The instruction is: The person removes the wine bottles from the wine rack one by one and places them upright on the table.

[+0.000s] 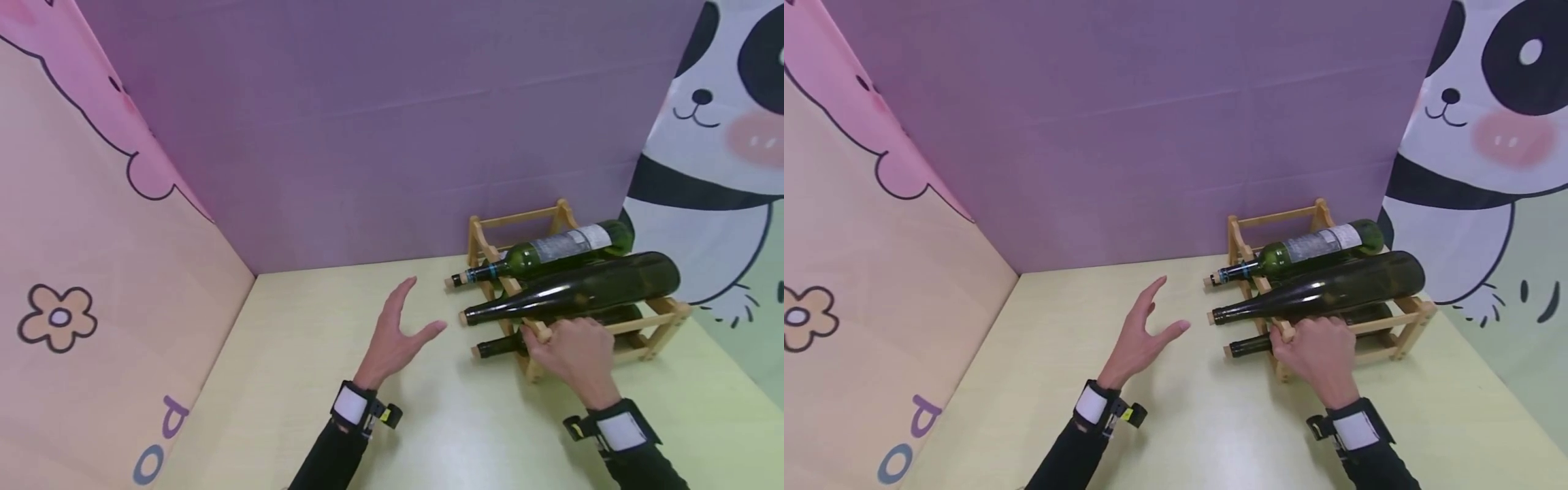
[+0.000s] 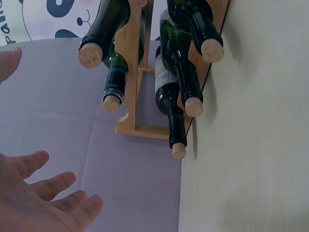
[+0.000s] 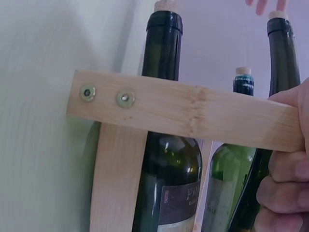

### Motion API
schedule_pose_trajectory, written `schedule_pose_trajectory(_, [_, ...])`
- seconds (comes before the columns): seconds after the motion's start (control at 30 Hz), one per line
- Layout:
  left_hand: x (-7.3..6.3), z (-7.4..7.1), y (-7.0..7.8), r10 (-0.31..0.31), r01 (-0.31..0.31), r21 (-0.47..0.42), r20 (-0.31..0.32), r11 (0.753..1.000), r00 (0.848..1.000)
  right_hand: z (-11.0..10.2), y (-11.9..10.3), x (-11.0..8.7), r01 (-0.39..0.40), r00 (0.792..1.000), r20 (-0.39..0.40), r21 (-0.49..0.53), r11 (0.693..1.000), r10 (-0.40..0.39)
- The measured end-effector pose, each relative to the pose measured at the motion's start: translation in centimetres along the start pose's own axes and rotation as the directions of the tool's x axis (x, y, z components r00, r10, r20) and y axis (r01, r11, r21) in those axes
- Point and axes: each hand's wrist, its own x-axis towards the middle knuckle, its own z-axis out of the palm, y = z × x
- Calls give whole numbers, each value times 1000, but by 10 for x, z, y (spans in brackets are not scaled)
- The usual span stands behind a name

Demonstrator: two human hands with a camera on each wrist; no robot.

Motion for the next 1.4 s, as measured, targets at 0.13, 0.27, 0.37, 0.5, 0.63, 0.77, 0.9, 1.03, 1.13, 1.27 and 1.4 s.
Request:
schedule_pose_trajectory(0.13, [9,3,7,30,-31,30,36,999,999,2,-7,3,-26,999,32,-12,1000,27])
schedule_pose_trajectory(0.27, [17,6,15,65,-69,67,64,995,996,4,-13,5,-40,997,66,-35,999,43])
schedule_pose_trajectory(0.37, [24,8,22,84,-92,90,82,992,993,5,-17,7,-48,994,93,-44,998,52])
schedule_pose_trajectory(0.5, [32,11,30,128,-143,131,115,981,985,7,-21,9,-59,991,113,-53,997,65])
schedule_pose_trajectory(0.63, [41,15,37,162,-192,194,161,962,973,11,-24,12,-34,996,85,-65,997,40])
schedule_pose_trajectory(0.77, [48,22,44,150,-203,245,217,948,965,15,-28,14,-20,998,57,-71,997,24])
schedule_pose_trajectory(0.9, [54,29,49,136,-216,299,268,930,954,18,-32,15,-32,998,57,-73,997,37])
schedule_pose_trajectory(1.03, [59,35,52,134,-241,360,296,901,946,21,-35,16,-30,998,45,-76,997,33])
schedule_pose_trajectory(1.13, [62,38,53,127,-250,410,304,877,944,22,-36,17,-25,999,33,-71,997,27])
schedule_pose_trajectory(1.27, [67,44,53,124,-272,488,314,830,941,22,-38,18,-25,999,21,-72,997,27])
schedule_pose_trajectory(1.4, [71,51,53,107,-278,542,325,793,940,22,-40,18,-24,1000,17,-78,997,25])
